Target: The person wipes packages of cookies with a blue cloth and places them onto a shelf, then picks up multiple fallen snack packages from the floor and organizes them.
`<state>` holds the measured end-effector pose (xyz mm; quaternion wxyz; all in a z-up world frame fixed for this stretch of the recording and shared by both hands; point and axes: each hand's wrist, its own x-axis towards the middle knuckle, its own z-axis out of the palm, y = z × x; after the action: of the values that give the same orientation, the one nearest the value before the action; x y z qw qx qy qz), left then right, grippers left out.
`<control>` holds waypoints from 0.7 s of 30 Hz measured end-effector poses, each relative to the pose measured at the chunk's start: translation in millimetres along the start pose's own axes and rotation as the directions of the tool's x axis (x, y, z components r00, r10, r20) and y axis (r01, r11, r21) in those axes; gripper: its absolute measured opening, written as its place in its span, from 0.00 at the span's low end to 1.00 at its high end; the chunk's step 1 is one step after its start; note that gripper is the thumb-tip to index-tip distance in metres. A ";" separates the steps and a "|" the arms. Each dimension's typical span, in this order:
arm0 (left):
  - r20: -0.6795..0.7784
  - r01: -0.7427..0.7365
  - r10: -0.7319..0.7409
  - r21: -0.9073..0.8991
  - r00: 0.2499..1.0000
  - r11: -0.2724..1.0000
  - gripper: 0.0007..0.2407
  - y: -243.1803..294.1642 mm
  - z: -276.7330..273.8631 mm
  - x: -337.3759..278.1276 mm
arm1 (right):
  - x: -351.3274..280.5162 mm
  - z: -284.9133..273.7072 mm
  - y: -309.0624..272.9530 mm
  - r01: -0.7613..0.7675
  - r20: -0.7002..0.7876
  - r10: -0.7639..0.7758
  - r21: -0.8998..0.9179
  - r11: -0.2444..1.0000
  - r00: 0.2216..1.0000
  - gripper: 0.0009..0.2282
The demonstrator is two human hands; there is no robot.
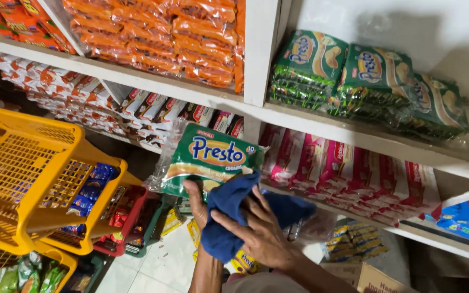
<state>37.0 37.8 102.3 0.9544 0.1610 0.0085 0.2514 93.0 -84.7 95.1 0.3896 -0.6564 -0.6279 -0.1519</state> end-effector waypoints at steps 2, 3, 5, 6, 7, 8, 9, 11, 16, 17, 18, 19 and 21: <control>0.103 -0.061 0.072 -0.108 0.992 0.992 0.34 -3.3 -0.9 2.6 | -2.8 16.3 12.8 0.021 -0.093 -0.035 -0.153 0.988 0.995 0.27; 0.107 -0.059 0.071 -0.106 0.992 0.993 0.34 -6.0 -9.4 0.3 | 6.1 9.9 21.2 0.020 -0.096 -0.035 -0.155 0.988 0.995 0.27; -0.277 -0.277 0.378 0.341 0.884 0.898 0.25 -12.2 -25.3 -2.9 | 23.9 -4.9 38.5 -0.147 -0.055 0.148 0.015 0.989 0.987 0.37; -0.271 -0.273 0.372 0.340 0.888 0.900 0.25 -13.0 -27.2 -2.8 | 28.8 -6.7 53.2 -0.150 -0.061 0.150 0.009 0.989 0.987 0.37; -0.257 -0.304 0.385 0.306 0.886 0.902 0.25 -14.6 -29.0 -2.8 | 32.9 -9.3 67.8 -0.276 -0.071 0.290 0.159 0.948 0.954 0.35; -0.244 -0.333 0.399 0.270 0.884 0.903 0.25 -16.4 -30.8 -2.8 | 36.9 -12.3 82.7 -0.388 -0.058 0.424 0.306 0.869 0.904 0.34; -0.235 -0.326 0.389 0.266 0.891 0.907 0.25 -17.6 -32.8 -3.6 | 35.7 -9.2 80.1 -0.389 -0.070 0.427 0.298 0.872 0.902 0.34; -0.257 -0.310 0.380 0.273 0.889 0.910 0.24 -20.2 -36.5 -3.4 | 34.2 -3.5 76.5 -0.403 -0.132 0.415 0.103 0.909 0.900 0.31; -0.213 -0.248 0.302 0.247 0.929 0.937 0.11 -36.7 -76.2 -1.2 | 35.3 2.9 45.4 -0.149 -0.120 0.148 0.007 0.989 0.982 0.27; -0.190 -0.229 0.291 0.291 0.938 0.929 0.14 -36.0 -66.7 -0.4 | 36.7 9.3 57.7 -0.152 -0.138 0.160 0.072 0.986 0.977 0.28; -0.183 -0.212 0.272 0.290 0.945 0.933 0.14 -35.3 -56.9 0.1 | 40.6 -10.4 61.5 -0.164 -0.149 0.172 0.060 0.985 0.974 0.28; -0.154 -0.198 0.266 0.357 0.952 0.913 0.18 -33.7 -47.2 0.1 | 44.8 -29.6 64.7 -0.407 -0.084 0.424 0.169 0.898 0.902 0.28; -0.121 -0.180 0.252 0.422 0.960 0.889 0.23 -31.4 -40.6 0.8 | 27.0 -44.1 90.4 -0.621 0.002 0.643 0.260 0.739 0.766 0.37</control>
<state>48.8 24.7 54.1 0.8614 0.3336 0.1253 0.3620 195.5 -88.3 113.3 0.5230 -0.7697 -0.3639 0.0396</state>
